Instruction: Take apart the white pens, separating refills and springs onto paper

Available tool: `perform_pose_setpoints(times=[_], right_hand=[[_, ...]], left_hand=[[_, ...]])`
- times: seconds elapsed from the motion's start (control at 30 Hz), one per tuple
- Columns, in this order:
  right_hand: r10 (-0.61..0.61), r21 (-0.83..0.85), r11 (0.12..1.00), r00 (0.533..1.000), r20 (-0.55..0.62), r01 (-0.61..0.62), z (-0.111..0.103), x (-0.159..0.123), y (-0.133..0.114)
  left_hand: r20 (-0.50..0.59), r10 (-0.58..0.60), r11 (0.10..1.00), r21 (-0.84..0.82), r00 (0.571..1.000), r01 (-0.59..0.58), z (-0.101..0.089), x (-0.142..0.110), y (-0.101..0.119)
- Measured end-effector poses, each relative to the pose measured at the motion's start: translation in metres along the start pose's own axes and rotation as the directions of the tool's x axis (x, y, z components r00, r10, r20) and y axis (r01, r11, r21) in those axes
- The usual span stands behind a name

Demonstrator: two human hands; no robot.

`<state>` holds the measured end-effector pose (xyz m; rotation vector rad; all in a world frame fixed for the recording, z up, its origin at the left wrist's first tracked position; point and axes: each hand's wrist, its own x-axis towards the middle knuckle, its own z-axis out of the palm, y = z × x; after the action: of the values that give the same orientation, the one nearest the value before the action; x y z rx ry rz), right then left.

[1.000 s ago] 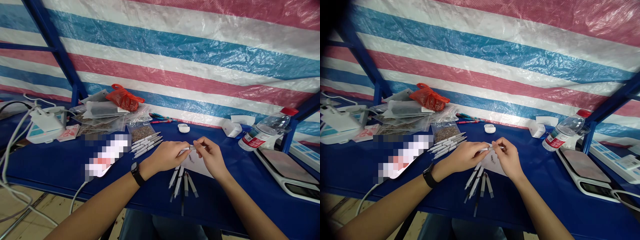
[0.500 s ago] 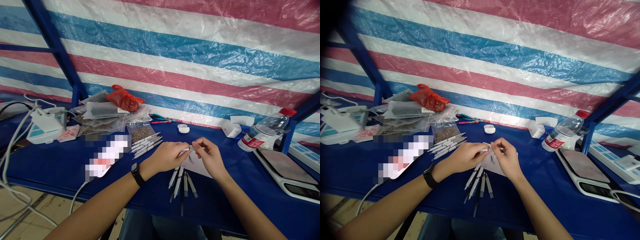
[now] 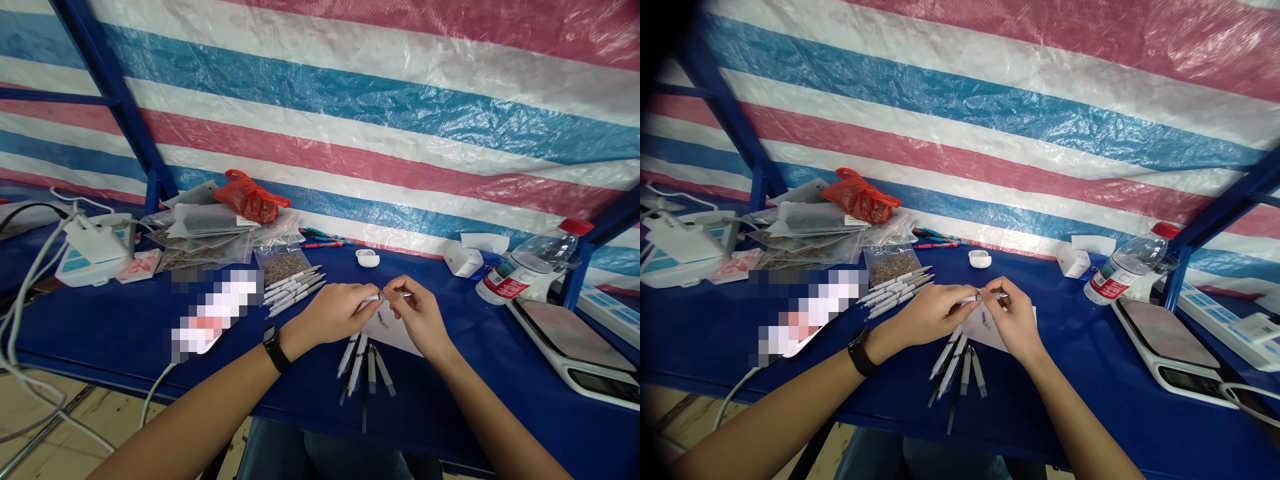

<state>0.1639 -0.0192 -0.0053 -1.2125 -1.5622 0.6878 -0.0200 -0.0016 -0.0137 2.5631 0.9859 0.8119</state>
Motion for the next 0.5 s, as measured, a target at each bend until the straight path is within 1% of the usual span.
perform_pose_setpoints(times=[0.2,0.5], right_hand=[[-0.022,-0.003,1.0,1.0,0.011,0.022,0.0001,0.0,-0.0002],[-0.01,0.017,1.0,0.999,0.031,0.009,-0.0004,-0.0001,0.0]], left_hand=[[0.01,-0.003,1.0,0.016,1.0,0.003,0.0003,-0.0002,0.0],[0.03,-0.006,1.0,0.027,1.0,0.006,-0.0009,0.0002,-0.0001]])
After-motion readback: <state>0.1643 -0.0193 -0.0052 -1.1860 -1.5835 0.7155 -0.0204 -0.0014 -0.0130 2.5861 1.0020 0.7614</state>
